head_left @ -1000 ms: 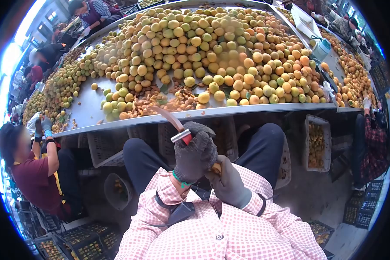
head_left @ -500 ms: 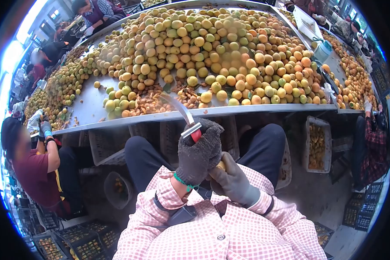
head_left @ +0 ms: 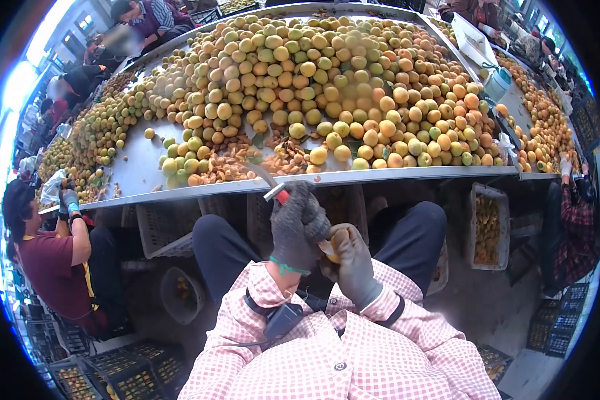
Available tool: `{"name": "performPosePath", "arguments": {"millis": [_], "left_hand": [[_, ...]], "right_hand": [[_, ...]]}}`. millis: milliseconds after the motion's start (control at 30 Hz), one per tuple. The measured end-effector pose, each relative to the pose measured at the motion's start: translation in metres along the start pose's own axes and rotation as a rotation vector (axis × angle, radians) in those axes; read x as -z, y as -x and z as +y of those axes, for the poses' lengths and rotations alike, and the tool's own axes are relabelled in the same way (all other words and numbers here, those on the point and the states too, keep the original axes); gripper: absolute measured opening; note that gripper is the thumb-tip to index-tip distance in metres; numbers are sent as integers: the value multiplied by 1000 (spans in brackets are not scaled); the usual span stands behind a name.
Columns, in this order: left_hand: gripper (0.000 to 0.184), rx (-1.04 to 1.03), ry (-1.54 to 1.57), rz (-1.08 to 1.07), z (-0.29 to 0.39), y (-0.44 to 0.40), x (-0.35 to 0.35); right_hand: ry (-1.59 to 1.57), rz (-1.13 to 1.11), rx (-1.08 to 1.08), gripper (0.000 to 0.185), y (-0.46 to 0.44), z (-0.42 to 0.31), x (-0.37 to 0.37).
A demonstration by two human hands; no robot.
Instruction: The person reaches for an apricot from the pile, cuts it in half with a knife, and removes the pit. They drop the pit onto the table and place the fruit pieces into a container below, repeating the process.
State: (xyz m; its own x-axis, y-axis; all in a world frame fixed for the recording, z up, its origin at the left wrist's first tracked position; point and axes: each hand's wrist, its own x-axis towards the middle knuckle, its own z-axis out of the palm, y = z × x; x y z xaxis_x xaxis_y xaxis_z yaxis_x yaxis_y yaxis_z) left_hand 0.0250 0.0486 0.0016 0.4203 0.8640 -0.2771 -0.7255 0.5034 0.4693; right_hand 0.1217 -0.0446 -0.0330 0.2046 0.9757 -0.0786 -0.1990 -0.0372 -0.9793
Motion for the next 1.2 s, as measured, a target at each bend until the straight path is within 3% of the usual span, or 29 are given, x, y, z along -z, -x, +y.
{"name": "performPosePath", "arguments": {"millis": [33,67,100,167,233,333,433,467,500,567,700,767,833,900,967,1100,1167,1200], "left_hand": [[17,26,102,-4,1,-5,8],[20,26,123,-57,7,-8,15],[20,28,124,-63,14,-9,18],[22,9,106,-79,27,-3,26],[26,-10,71,-69,37,-3,38],[20,-3,251,-130,44,-3,67],[20,-12,232,-56,52,5,82],[20,-4,276,-80,54,5,88],[20,-5,281,-95,55,4,98],[20,-4,215,-60,56,3,118],[17,-17,207,39,57,-1,132],[16,-28,179,72,59,-2,132],[14,-27,157,140,60,-3,132],[12,-39,117,186,62,-4,126],[9,-13,-13,188,61,-5,125],[5,58,-138,211,56,-17,116],[4,37,-200,215,53,-20,112],[4,60,-271,211,51,-21,112]], "right_hand": [[-415,3,-340,30,-4,-1,1],[-161,-66,-158,29,-9,5,6],[-158,-63,-153,29,-16,10,9],[-776,84,-481,33,-29,21,14],[-806,139,-478,33,-41,41,19],[-61,306,-194,30,-61,80,27],[-225,231,-333,31,-60,115,29],[-443,141,-547,32,-58,80,15],[-425,-21,-557,32,-56,76,12],[-121,-164,-554,29,-76,50,-10],[-155,-304,-291,35,-123,8,-58],[440,-380,151,36,-157,4,-55],[907,-261,299,39,-198,-2,-27],[1445,-77,356,45,-225,-33,-3],[1686,-56,284,40,-256,-16,30],[1807,-50,173,32,-274,-4,42],[1746,-55,152,37,-265,-21,40],[1482,136,274,44,-256,-19,41]]}}
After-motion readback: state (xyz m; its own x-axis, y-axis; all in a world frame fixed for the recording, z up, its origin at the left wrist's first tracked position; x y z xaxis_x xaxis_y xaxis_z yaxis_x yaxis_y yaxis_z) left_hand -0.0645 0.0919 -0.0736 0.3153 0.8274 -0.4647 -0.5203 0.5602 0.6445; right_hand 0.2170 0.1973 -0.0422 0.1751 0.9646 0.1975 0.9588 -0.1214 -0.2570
